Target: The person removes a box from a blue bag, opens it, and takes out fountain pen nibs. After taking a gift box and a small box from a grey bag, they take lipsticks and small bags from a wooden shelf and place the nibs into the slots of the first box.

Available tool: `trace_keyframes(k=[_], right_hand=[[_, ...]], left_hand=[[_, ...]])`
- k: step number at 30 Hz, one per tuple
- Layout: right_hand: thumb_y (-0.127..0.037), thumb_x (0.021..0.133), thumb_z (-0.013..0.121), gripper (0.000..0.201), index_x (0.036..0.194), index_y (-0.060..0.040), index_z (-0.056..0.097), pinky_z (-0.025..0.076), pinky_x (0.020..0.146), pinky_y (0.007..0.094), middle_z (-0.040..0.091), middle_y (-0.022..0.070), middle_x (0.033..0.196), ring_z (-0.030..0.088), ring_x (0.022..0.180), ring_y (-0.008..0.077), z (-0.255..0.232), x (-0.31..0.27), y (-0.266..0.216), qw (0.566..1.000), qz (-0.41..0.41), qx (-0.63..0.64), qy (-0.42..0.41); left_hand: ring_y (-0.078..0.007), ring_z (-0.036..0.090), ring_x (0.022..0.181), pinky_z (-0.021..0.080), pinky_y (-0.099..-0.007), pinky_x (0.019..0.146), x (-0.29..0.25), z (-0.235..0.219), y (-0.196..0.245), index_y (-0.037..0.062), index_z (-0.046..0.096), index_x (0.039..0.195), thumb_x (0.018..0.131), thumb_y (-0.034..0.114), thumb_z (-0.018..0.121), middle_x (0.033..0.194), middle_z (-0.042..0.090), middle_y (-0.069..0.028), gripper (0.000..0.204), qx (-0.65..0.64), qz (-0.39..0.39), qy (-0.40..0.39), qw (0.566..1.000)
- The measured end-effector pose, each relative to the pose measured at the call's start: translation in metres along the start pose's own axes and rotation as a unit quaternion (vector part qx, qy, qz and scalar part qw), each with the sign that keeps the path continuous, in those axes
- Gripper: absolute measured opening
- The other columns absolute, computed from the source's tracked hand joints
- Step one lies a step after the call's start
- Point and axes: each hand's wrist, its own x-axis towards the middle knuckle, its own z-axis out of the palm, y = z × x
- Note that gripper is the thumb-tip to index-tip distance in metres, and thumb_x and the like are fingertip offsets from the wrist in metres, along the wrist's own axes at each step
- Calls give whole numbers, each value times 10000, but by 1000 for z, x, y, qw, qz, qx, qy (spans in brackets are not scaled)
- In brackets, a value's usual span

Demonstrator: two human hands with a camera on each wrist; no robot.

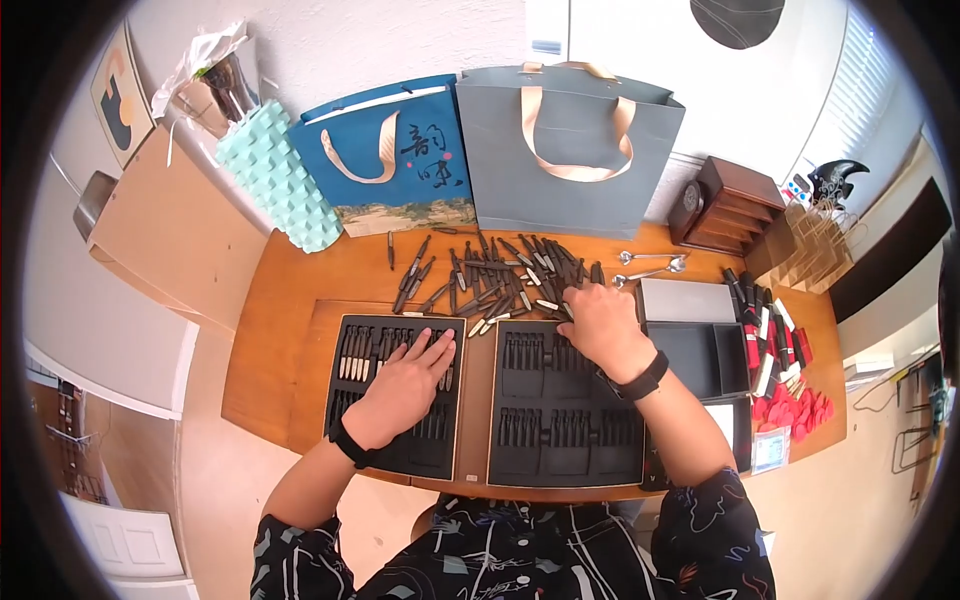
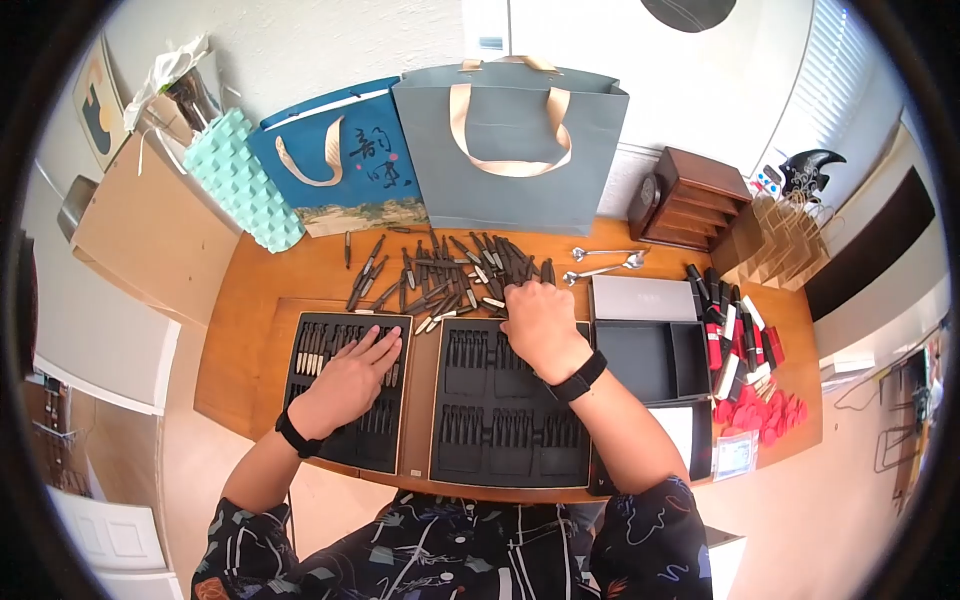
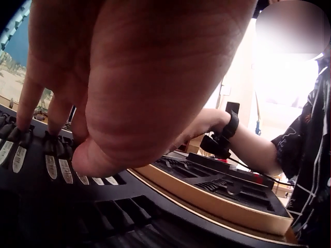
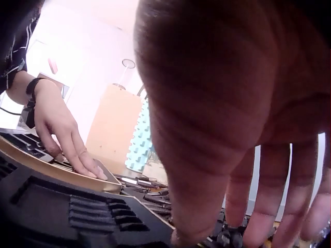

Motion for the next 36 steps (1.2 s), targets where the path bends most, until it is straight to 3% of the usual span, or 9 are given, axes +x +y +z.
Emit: trace_keyframes(k=[8,13,18,22,23,28,32,34,36], right_hand=[[-202,880,773,130,959,-110,821,613,776,459,762,159,848,766,868,354,37,5,14,999,22,-21,9],[-26,815,712,99,884,-43,782,623,759,440,764,163,914,779,885,339,30,3,12,999,28,-15,17],[-114,867,717,82,929,-67,743,589,745,477,726,136,906,729,830,380,20,1,8,979,26,75,187],[-107,898,733,58,934,-64,718,570,753,490,701,113,935,722,914,354,-9,-9,-14,963,-25,137,229],[-102,901,734,68,955,-62,725,566,734,485,713,118,935,720,882,355,-12,-11,-20,951,-59,155,260],[-109,928,720,70,974,-56,714,573,703,452,718,122,891,714,829,348,-29,-31,-79,930,-195,217,224],[-61,844,693,69,863,-59,627,576,702,422,667,103,827,706,800,313,-18,-45,-146,897,-324,239,181],[-88,850,747,141,980,-41,720,612,735,399,761,94,986,752,860,281,-2,-48,-178,888,-379,219,142],[-78,788,671,102,868,-47,616,565,712,384,651,84,831,696,811,258,17,-51,-214,857,-413,256,171]], left_hand=[[-426,434,1494,429,-526,1194,-5,9,7,-34,465,1546,890,13,626,1677,390,-170,677,-27,-21,31,999],[-427,398,1517,404,-539,1212,-7,13,10,-32,421,1574,894,8,618,1700,344,-170,709,-19,-34,32,999],[-426,402,1516,408,-541,1211,-6,13,10,-31,447,1551,912,13,609,1690,360,-178,661,-37,-38,47,997],[-429,448,1484,423,-504,1214,-9,11,-4,-52,490,1507,953,26,588,1623,441,-238,568,-116,-11,69,991],[-429,495,1443,440,-458,1207,-12,10,-13,-69,511,1477,974,43,581,1576,480,-279,520,-203,-5,113,973],[-448,604,1300,509,-463,1103,-47,-12,-55,-47,554,1452,952,47,638,1451,604,-267,516,-225,-99,195,950],[-415,649,1239,540,-456,1060,-86,-11,-80,-35,672,1316,931,41,641,1361,674,-228,394,-189,-122,163,961],[-406,670,1206,554,-449,1040,-104,-12,-85,-26,706,1268,924,26,639,1321,702,-214,354,-183,-126,146,964],[-393,700,1143,578,-434,995,-121,-19,-84,-10,742,1200,890,-29,627,1257,736,-190,332,-205,-165,133,955]])
